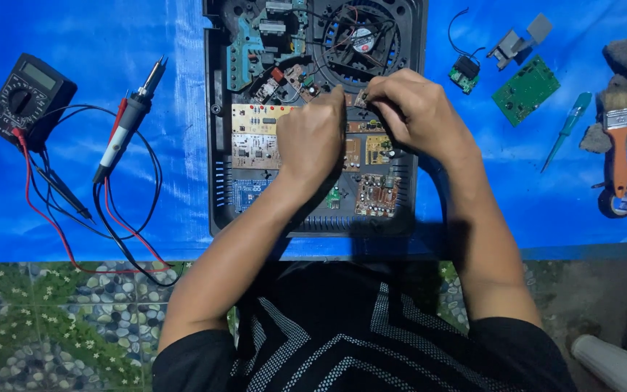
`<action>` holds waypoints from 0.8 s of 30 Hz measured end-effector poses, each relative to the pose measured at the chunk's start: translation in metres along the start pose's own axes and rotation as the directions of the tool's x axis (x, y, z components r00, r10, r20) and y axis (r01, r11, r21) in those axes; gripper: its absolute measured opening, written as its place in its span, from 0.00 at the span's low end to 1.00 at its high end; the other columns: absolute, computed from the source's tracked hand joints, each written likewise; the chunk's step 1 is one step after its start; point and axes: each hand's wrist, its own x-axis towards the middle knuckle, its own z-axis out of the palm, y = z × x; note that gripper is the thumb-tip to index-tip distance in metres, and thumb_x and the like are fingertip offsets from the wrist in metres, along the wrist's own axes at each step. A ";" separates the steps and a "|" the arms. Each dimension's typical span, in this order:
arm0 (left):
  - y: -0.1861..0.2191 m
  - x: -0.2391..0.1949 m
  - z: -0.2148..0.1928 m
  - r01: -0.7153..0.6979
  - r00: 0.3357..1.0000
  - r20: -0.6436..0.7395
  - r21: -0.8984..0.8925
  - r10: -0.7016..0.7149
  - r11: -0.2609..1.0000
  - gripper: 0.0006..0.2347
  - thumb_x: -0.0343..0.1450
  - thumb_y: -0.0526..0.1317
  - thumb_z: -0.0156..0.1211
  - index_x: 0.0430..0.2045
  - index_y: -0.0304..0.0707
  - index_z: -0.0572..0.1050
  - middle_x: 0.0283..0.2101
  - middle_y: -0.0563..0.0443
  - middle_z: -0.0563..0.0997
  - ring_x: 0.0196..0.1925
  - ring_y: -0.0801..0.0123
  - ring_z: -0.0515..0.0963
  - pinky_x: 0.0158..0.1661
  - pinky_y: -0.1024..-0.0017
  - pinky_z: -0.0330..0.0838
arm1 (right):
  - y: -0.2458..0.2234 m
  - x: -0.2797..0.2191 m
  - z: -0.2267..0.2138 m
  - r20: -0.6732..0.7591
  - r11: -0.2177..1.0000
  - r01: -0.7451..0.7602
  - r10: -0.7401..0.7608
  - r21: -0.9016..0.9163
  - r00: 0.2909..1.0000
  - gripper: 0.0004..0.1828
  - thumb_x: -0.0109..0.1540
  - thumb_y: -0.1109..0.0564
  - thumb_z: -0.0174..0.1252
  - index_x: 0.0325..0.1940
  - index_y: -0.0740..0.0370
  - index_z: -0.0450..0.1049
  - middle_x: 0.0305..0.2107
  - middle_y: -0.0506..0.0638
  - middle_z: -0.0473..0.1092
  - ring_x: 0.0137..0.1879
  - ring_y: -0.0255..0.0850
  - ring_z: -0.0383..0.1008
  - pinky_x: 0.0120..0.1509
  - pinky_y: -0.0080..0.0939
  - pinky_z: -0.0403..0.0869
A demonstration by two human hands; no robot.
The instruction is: The person works on an open electronic device placed on a blue tarp, using their hands to connect wires and adjust components on the circuit board. A multimeter and soldering iron are visible on the table, but the person primarily manipulates the wires and parts by hand.
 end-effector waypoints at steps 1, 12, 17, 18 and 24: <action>0.000 0.001 -0.007 0.001 1.000 0.003 0.000 -0.001 1.000 0.10 0.68 0.33 0.58 0.39 0.30 0.81 0.28 0.43 0.83 0.17 0.55 0.77 0.19 0.61 0.67 | 0.000 0.000 0.000 0.001 1.000 -0.002 0.002 0.002 1.000 0.12 0.58 0.75 0.64 0.44 0.73 0.75 0.45 0.60 0.77 0.48 0.51 0.78 0.51 0.46 0.77; -0.032 0.013 -0.090 0.122 0.899 -0.361 -0.339 -0.249 0.933 0.06 0.73 0.27 0.67 0.43 0.27 0.82 0.20 0.50 0.83 0.15 0.77 0.70 0.16 0.78 0.54 | 0.000 0.000 0.000 0.013 0.999 -0.032 0.032 -0.002 0.999 0.10 0.60 0.75 0.65 0.44 0.72 0.76 0.45 0.58 0.78 0.47 0.49 0.77 0.51 0.44 0.77; -0.025 -0.001 -0.097 0.138 0.917 -0.336 -0.237 -0.214 0.962 0.07 0.72 0.27 0.68 0.42 0.30 0.84 0.21 0.52 0.83 0.14 0.78 0.66 0.15 0.77 0.51 | 0.000 0.001 0.000 0.017 1.000 -0.028 0.028 -0.011 0.999 0.11 0.59 0.75 0.65 0.44 0.72 0.75 0.45 0.58 0.78 0.48 0.49 0.78 0.53 0.44 0.77; -0.022 -0.005 -0.100 0.146 0.929 -0.308 -0.199 -0.203 0.969 0.06 0.71 0.27 0.68 0.40 0.29 0.84 0.22 0.51 0.84 0.13 0.78 0.65 0.15 0.77 0.51 | 0.001 0.000 0.000 0.022 0.999 -0.035 0.035 -0.001 0.999 0.11 0.59 0.75 0.65 0.44 0.72 0.75 0.45 0.58 0.78 0.48 0.49 0.78 0.52 0.44 0.77; -0.033 -0.029 -0.053 0.088 0.994 -0.055 -0.124 -0.095 0.988 0.07 0.73 0.31 0.65 0.41 0.27 0.84 0.15 0.53 0.80 0.09 0.79 0.65 0.11 0.80 0.49 | 0.000 0.001 0.000 0.014 0.999 -0.034 0.034 0.011 0.999 0.10 0.59 0.76 0.64 0.44 0.73 0.76 0.45 0.58 0.79 0.47 0.48 0.78 0.50 0.44 0.77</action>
